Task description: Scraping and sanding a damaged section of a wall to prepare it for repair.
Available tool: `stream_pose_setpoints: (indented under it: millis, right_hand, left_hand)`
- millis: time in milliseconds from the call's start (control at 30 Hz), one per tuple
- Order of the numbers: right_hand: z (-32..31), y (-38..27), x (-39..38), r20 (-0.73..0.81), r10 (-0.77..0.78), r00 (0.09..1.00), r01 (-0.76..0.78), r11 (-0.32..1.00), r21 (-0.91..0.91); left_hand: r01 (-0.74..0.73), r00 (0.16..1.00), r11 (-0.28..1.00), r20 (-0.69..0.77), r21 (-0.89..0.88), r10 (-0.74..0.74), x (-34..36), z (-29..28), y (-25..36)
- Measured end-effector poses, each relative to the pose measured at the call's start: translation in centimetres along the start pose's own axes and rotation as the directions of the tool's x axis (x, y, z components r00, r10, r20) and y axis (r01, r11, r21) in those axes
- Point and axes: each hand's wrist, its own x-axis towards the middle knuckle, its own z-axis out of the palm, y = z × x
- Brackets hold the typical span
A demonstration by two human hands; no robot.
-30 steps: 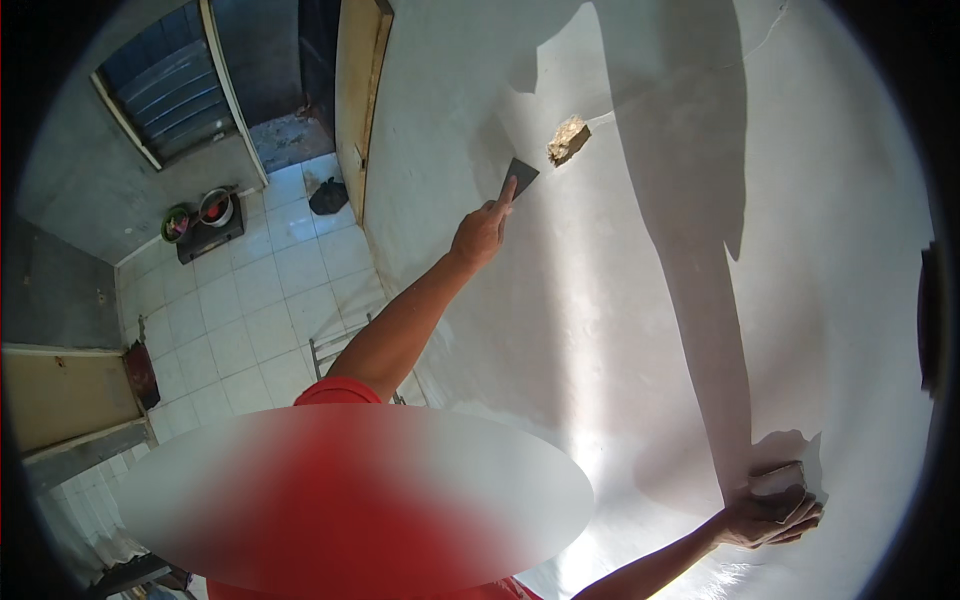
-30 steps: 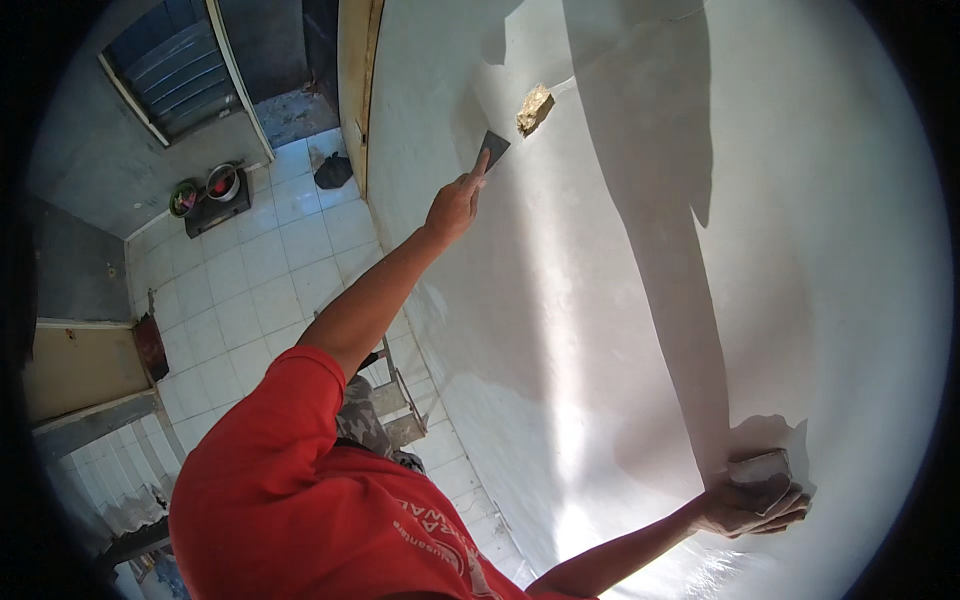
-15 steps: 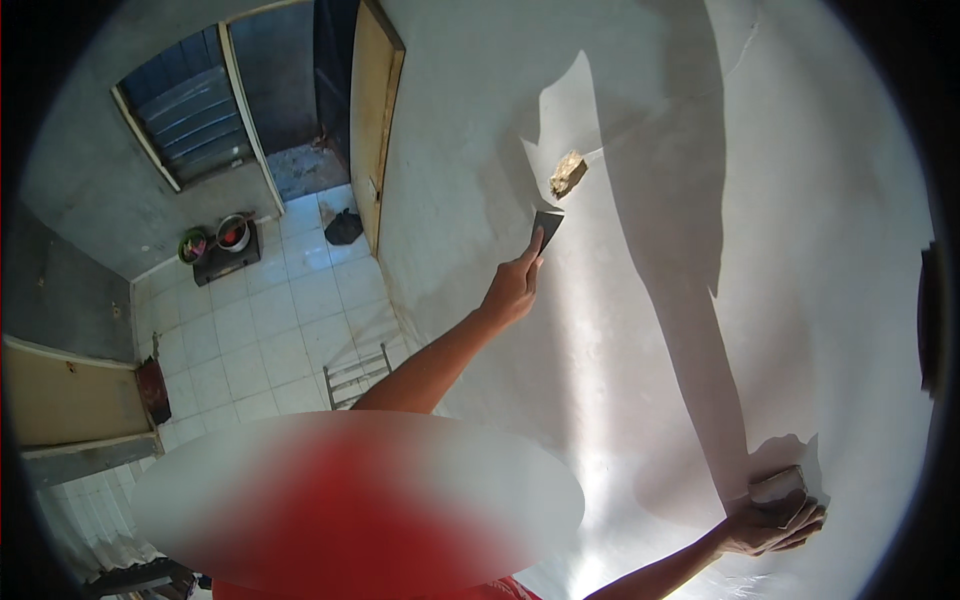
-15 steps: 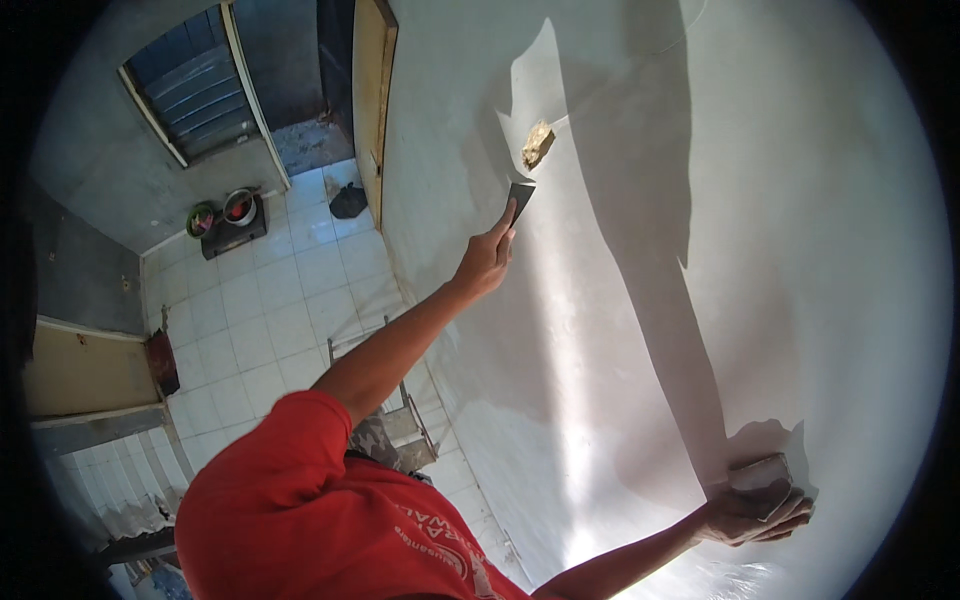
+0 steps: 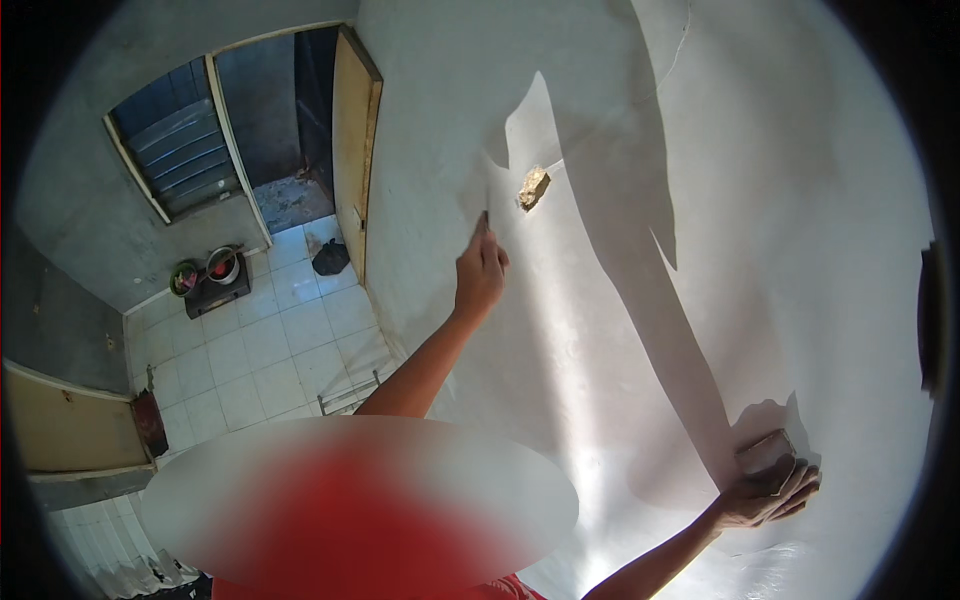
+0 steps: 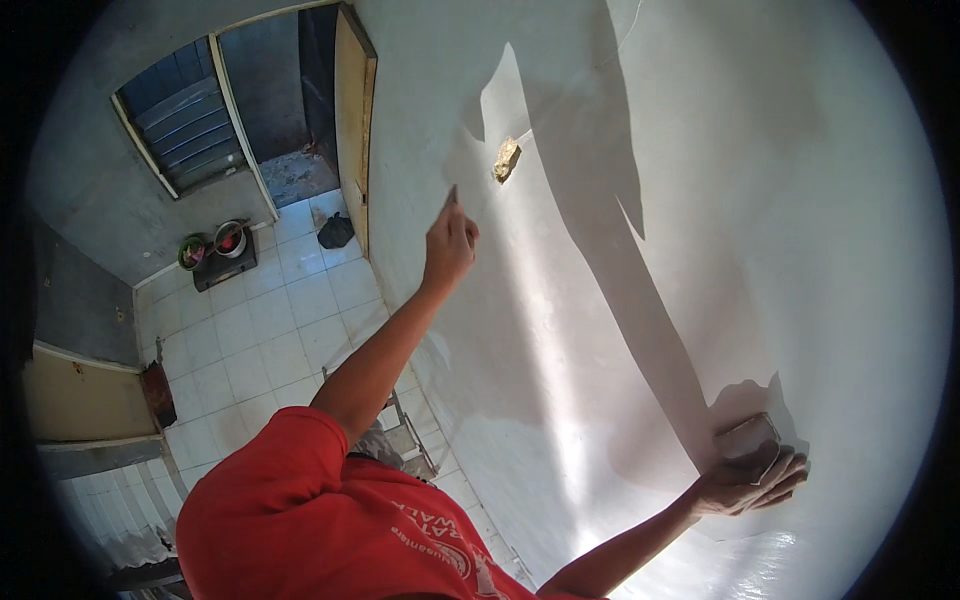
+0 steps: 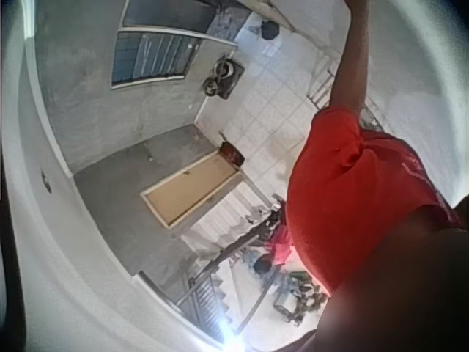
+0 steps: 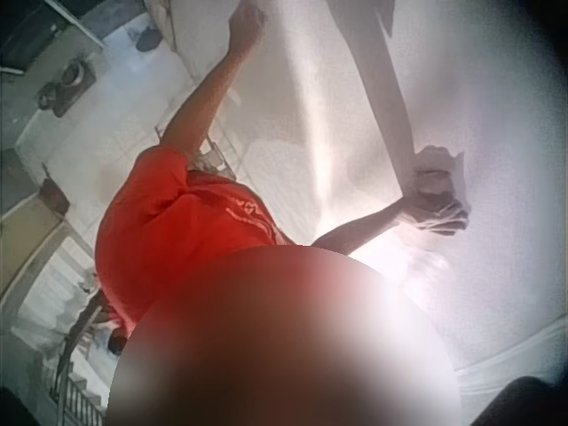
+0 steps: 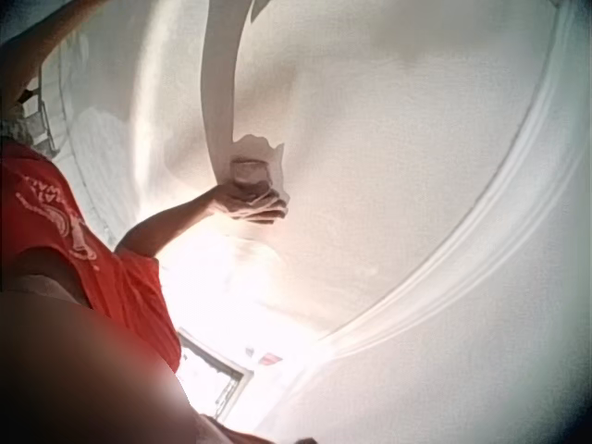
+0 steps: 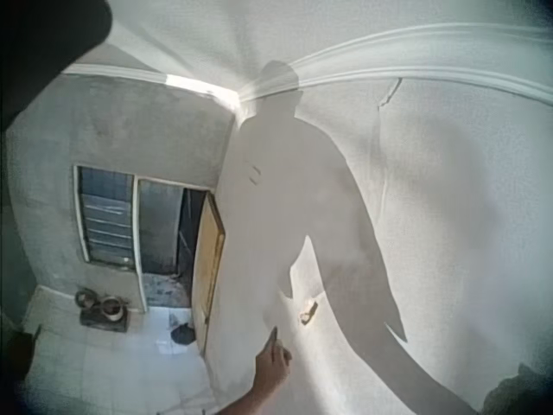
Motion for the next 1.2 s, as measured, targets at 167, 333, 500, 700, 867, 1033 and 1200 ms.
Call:
stream_pose_setpoints:
  millis: [167, 333, 500, 700, 867, 1033, 1200]
  right_hand:
    - [-0.2, 0.3, -0.4, 0.019, 0.007, 1.0, -0.008, 0.998, 0.065]
    - [-0.2, 0.3, -0.8, 0.032, 0.005, 0.999, -0.005, 1.0, -0.009]
    - [0.0, 0.5, -1.1, 0.025, 0.003, 1.0, -0.003, 1.0, -0.006]
    - [0.1, 0.7, -1.2, 0.014, 0.011, 1.0, -0.011, 1.0, -0.019]
    - [0.1, 0.6, -1.1, 0.012, -0.004, 1.0, 0.004, 1.0, -0.011]
    - [0.0, 0.6, -1.0, 0.013, -0.004, 1.0, 0.004, 1.0, -0.01]
    - [0.0, 0.5, -0.9, 0.018, -0.002, 1.0, 0.002, 1.0, -0.018]
  left_hand:
    - [-0.028, 0.945, 0.687, -0.244, -0.726, -0.219, 6.5, 2.5, 5.8]
    - [0.016, 0.95, 0.714, -0.212, -0.7, -0.229, 10.2, 2.2, 9.3]
    - [0.012, 0.951, 0.593, -0.174, -0.805, -0.255, 12.3, 2.1, 10.7]
    - [-0.002, 0.985, 0.972, -0.167, -0.237, -0.038, 9.6, 2.6, 8.3]
    - [-0.29, 0.916, 0.913, -0.361, -0.288, 0.177, 9.3, 2.9, 6.8]
    - [-0.265, 0.954, 0.911, -0.224, -0.316, 0.2, 9.1, 4.5, 5.6]
    - [-0.201, 0.978, 0.929, -0.112, -0.312, 0.174, 7.4, 5.7, 5.5]
